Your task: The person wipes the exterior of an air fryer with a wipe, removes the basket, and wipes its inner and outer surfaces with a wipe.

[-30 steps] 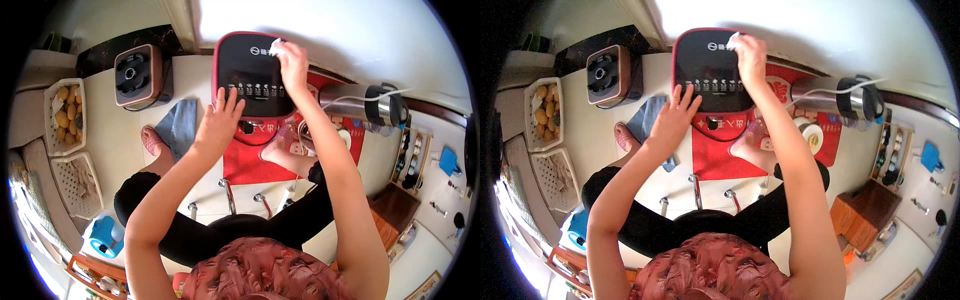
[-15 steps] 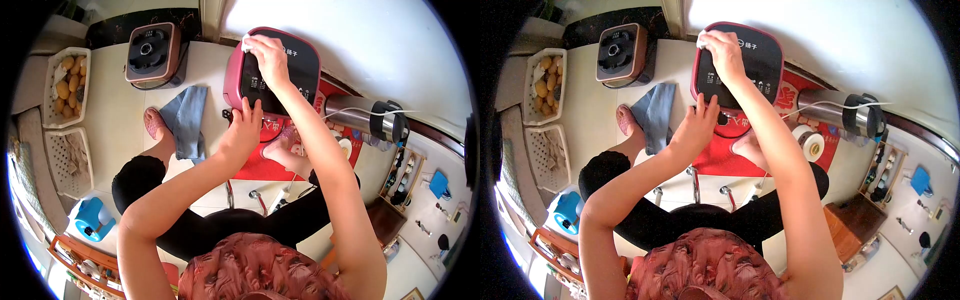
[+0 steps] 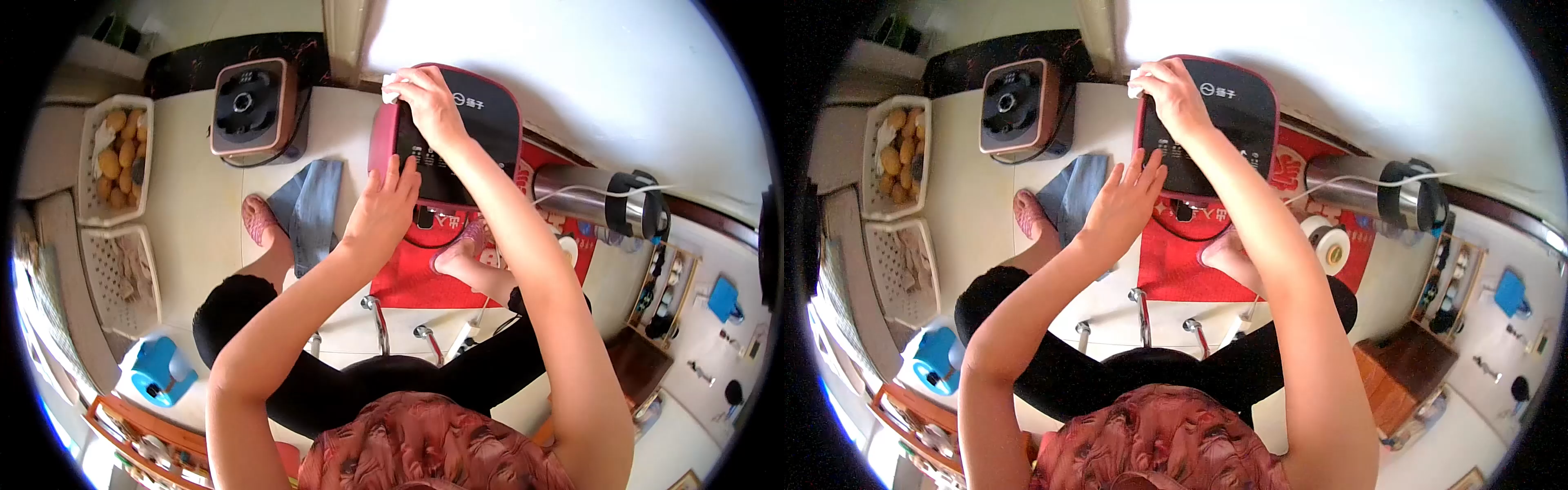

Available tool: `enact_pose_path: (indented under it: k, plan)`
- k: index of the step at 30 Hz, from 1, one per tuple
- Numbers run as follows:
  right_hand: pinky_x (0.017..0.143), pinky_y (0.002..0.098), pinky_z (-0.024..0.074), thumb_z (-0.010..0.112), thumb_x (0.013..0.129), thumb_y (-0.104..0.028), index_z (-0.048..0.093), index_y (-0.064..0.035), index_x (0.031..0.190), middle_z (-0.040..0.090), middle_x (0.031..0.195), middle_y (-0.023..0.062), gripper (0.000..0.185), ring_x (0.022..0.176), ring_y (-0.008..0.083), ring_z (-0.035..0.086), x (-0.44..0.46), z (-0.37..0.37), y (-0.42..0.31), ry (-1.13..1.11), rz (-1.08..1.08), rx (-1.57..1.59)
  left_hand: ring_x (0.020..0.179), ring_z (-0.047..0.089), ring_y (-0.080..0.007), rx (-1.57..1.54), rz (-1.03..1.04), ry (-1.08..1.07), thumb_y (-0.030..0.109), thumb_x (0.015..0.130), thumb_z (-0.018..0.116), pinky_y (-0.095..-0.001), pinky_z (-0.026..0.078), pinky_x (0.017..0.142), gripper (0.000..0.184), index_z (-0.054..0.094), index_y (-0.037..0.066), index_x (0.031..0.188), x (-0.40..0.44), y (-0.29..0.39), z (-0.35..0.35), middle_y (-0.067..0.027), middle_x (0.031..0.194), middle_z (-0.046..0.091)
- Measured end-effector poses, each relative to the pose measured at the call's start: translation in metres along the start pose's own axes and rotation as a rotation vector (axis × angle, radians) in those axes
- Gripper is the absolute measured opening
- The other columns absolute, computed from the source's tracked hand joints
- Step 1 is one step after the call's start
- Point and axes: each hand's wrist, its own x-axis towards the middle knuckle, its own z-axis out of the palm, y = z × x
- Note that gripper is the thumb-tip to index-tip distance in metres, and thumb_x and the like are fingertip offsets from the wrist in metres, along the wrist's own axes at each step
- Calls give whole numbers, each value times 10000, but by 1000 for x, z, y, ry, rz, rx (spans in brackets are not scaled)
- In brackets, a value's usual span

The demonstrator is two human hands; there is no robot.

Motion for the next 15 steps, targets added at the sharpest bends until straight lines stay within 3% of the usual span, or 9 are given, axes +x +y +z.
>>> enact_pose_path:
  k: [10,15]
  plan:
    - [861,356,502,709,746,-35,739,-102,965,700,989,66,231,933,260,610,-6,-50,75,98,82,-249,1348,397,-348,24,35,-26,129,853,566,-404,437,1003,557,447,-5,1381,3,6,-4,-191,1484,376]
    - [861,366,498,667,808,-36,744,-104,1004,710,1016,90,221,933,275,628,-55,-108,87,109,345,-319,1350,390,-369,80,44,-10,209,840,625,-431,431,1005,626,448,1,1404,1,8,4,-208,1487,370]
